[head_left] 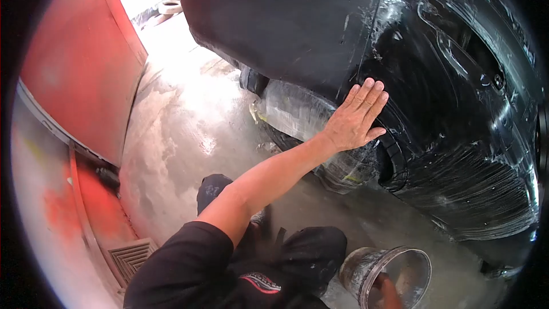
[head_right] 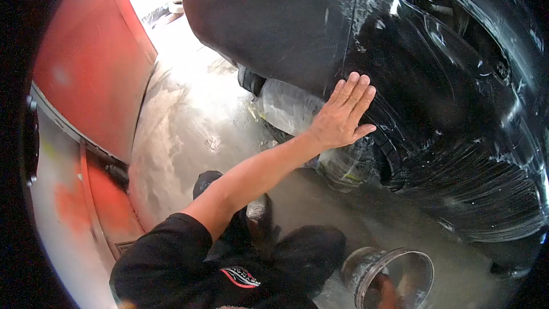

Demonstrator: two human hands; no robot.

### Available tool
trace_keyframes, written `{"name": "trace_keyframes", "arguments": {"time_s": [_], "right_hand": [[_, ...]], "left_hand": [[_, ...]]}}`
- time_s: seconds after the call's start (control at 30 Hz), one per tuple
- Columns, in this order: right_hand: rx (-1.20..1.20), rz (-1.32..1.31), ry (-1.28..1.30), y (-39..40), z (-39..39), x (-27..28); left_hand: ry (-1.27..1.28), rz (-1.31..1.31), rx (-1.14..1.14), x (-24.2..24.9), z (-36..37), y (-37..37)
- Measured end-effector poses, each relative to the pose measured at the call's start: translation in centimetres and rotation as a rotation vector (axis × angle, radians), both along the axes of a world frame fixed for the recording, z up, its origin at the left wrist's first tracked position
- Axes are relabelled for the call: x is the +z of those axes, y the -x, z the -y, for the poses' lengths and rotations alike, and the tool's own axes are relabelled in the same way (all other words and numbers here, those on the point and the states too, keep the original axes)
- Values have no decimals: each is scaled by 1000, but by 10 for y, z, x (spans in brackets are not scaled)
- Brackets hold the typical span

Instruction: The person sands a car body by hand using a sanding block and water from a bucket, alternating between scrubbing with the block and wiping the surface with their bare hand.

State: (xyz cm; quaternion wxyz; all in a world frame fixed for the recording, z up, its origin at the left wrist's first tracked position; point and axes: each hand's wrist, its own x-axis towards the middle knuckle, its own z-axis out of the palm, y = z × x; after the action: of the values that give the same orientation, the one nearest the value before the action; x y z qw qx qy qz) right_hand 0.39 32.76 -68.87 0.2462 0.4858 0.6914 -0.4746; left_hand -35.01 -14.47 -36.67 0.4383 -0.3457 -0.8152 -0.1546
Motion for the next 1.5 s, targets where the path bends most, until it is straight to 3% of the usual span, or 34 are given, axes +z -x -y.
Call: {"name": "trace_keyframes", "arguments": {"time_s": [0.2,0.27,0.3,0.33,0.37,0.47,0.53,0.57,0.63,0.67,0.8,0.87,0.93,1.07,1.17,1.33,1.4,1.5], "right_hand": [[-59,-69,201,21,-107,160],[30,-381,129,64,-99,233],[35,-626,-73,95,-55,284],[143,-782,36,120,-9,347],[170,-901,-20,150,50,397],[202,-1235,-44,223,149,479],[95,-1461,-133,251,196,496],[163,-1493,-300,262,201,496],[272,-1640,-589,272,225,484],[325,-1561,-669,266,232,476],[506,-1514,-702,254,241,394],[644,-1261,-679,243,240,349],[801,-1214,-722,243,223,282],[886,-1003,-676,218,218,216],[875,-963,-641,218,229,206],[821,-1083,-461,245,277,203],[741,-1030,-298,246,295,216],[559,-870,148,243,310,244]], "left_hand": [[-125,122,-61,8,-13,-23],[-8,81,-127,10,-23,-26],[14,51,-145,11,-32,-26],[39,24,-163,13,-42,-25],[52,-2,-167,20,-50,-24],[61,-67,-152,37,-64,-21],[33,-107,-121,49,-64,-12],[34,18,-119,59,-58,-10],[-85,-4,-59,56,-37,1],[-101,-33,-12,49,-27,5],[-84,53,-1,15,4,-4],[-66,42,13,3,10,-12],[-55,70,11,-13,15,-22],[-22,314,-103,-83,20,-57],[-2,512,-220,-160,12,-77],[-150,608,-447,-136,-5,-110],[-156,567,-479,-127,-2,-111],[-188,595,-474,-125,0,-111]]}}
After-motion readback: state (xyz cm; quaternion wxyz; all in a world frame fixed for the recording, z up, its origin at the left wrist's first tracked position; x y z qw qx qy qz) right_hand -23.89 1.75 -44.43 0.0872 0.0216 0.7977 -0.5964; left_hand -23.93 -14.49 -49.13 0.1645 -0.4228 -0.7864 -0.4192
